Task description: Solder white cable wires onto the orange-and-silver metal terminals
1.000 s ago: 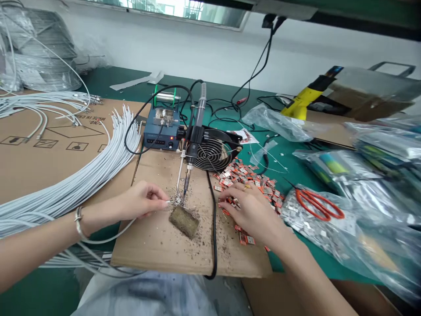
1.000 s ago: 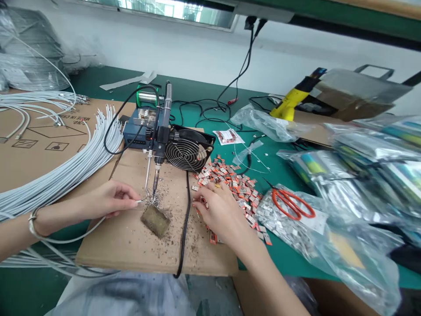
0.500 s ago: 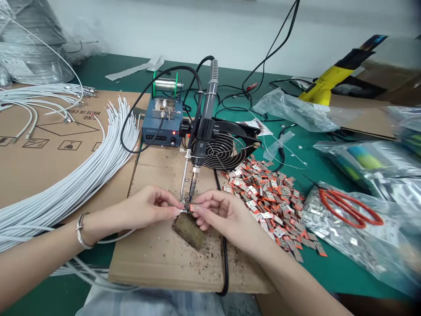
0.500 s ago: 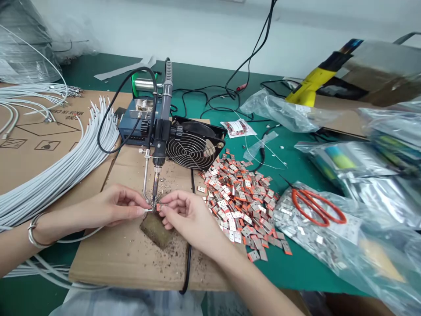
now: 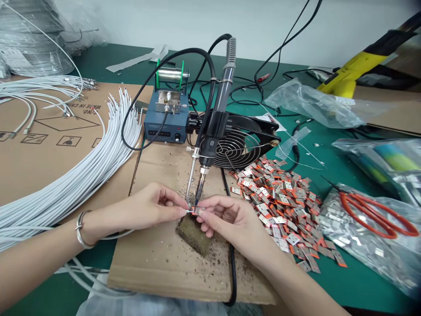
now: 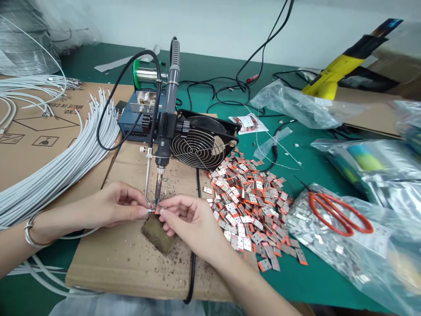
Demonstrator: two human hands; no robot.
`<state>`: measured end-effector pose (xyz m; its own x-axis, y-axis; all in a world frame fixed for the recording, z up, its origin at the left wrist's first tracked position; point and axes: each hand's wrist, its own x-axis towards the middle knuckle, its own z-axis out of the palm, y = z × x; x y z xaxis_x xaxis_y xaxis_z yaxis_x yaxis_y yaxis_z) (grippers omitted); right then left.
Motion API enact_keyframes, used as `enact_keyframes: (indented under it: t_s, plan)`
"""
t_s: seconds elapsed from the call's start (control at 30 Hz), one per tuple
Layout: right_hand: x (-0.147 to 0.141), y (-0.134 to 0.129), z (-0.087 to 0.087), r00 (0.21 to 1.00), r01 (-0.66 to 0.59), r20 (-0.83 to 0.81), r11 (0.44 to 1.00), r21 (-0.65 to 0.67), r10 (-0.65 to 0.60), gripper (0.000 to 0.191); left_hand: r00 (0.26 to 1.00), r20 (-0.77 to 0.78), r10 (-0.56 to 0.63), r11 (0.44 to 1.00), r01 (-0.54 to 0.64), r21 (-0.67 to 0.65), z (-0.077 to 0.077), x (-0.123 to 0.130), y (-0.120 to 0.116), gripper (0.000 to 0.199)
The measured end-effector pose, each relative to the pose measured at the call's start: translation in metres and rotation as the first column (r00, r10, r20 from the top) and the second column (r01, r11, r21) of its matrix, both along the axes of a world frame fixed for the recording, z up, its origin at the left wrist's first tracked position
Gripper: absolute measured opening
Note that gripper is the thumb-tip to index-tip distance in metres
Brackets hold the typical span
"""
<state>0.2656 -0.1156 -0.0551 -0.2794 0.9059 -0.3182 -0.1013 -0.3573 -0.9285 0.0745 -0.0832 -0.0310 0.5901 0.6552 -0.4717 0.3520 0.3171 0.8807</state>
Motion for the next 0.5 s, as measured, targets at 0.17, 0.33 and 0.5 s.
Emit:
enact_keyframes:
  t_s: [0.17,0.33,0.5]
  plan:
    - [0.0,0.0008,0.0001,1.0,0.004,-0.013,0.999,-0.032,-0.004,0.03,1.0,0.007,-0.001,0.999,0.001,-0.036,0.0018,-0.0001,0.0014,0.018]
    - [-0.0008,0.0009,0.0013,1.0,-0.005,-0.023,0.999,-0.039,0.005,0.028,1.0,-0.003,0.015,0.998,-0.015,-0.057,0.0042,-0.0006,0.0016,0.015]
    - [0.0003,0.0002,0.0015,1.0,-0.009,-0.017,0.999,-0.037,0.009,0.027,0.999,-0.004,0.039,0.997,-0.039,-0.064,0.0057,0.0006,-0.0002,0.014]
